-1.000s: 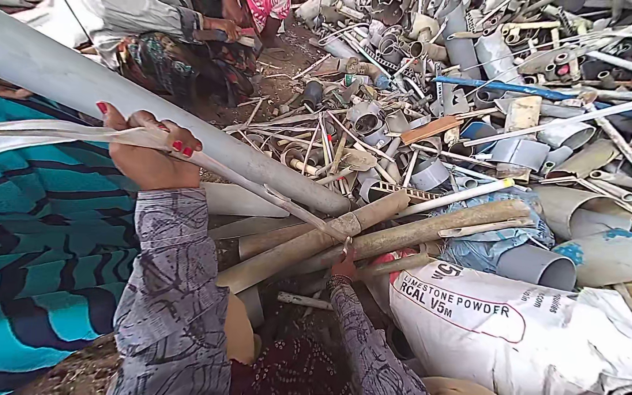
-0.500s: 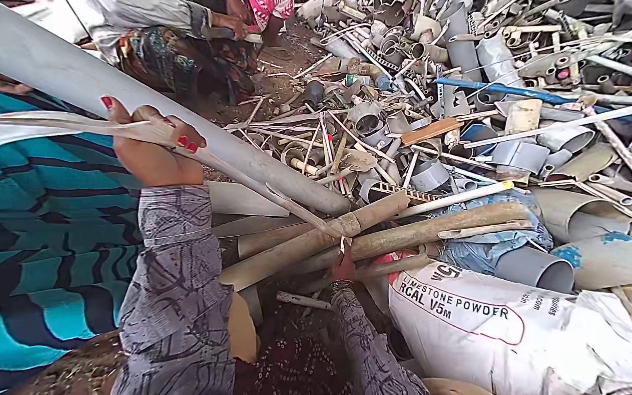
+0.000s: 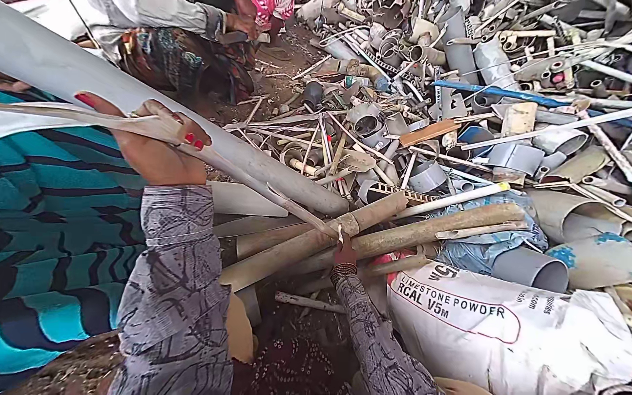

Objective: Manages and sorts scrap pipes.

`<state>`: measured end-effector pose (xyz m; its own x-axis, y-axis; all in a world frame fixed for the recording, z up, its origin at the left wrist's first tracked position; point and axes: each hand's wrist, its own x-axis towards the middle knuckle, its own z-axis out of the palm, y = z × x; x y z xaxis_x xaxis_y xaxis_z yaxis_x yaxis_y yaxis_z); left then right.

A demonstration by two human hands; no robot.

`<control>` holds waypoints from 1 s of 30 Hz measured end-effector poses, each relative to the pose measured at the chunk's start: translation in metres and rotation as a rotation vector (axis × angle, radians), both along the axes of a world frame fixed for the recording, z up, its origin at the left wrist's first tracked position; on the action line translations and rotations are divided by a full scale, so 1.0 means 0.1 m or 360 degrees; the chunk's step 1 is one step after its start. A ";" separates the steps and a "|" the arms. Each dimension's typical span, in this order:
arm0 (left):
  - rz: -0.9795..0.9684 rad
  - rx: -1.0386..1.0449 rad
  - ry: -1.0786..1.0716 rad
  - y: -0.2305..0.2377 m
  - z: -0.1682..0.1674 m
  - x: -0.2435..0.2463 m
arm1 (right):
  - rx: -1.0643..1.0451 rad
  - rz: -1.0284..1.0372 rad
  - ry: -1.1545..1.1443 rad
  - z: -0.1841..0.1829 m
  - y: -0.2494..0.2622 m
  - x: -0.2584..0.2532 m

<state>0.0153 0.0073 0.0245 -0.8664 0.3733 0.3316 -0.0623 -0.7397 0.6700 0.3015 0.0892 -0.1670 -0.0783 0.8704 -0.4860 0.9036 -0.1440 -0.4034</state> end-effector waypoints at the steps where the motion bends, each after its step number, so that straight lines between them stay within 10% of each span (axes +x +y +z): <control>1: -0.0007 0.0001 0.0009 0.01 -0.02 -0.01 | 0.0035 0.0127 0.0043 0.14 -0.08 -0.11; 21: -0.0189 0.0424 0.0197 0.02 -0.18 -0.11 | -0.0194 0.0228 -0.0458 -0.12 0.18 0.28; 26: -0.0187 0.0419 0.0215 0.05 -0.15 -0.08 | -0.0026 0.0538 -0.0227 0.32 -0.09 -0.07; 30: -0.0203 0.0408 0.0321 0.00 -0.18 -0.11 | -0.0055 0.0197 -0.0141 -0.05 0.05 0.15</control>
<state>0.0040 0.0072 0.0064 -0.7256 0.3569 0.5884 -0.0506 -0.8804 0.4716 0.3164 0.0944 -0.1715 -0.1396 0.8395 -0.5251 0.9472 -0.0415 -0.3181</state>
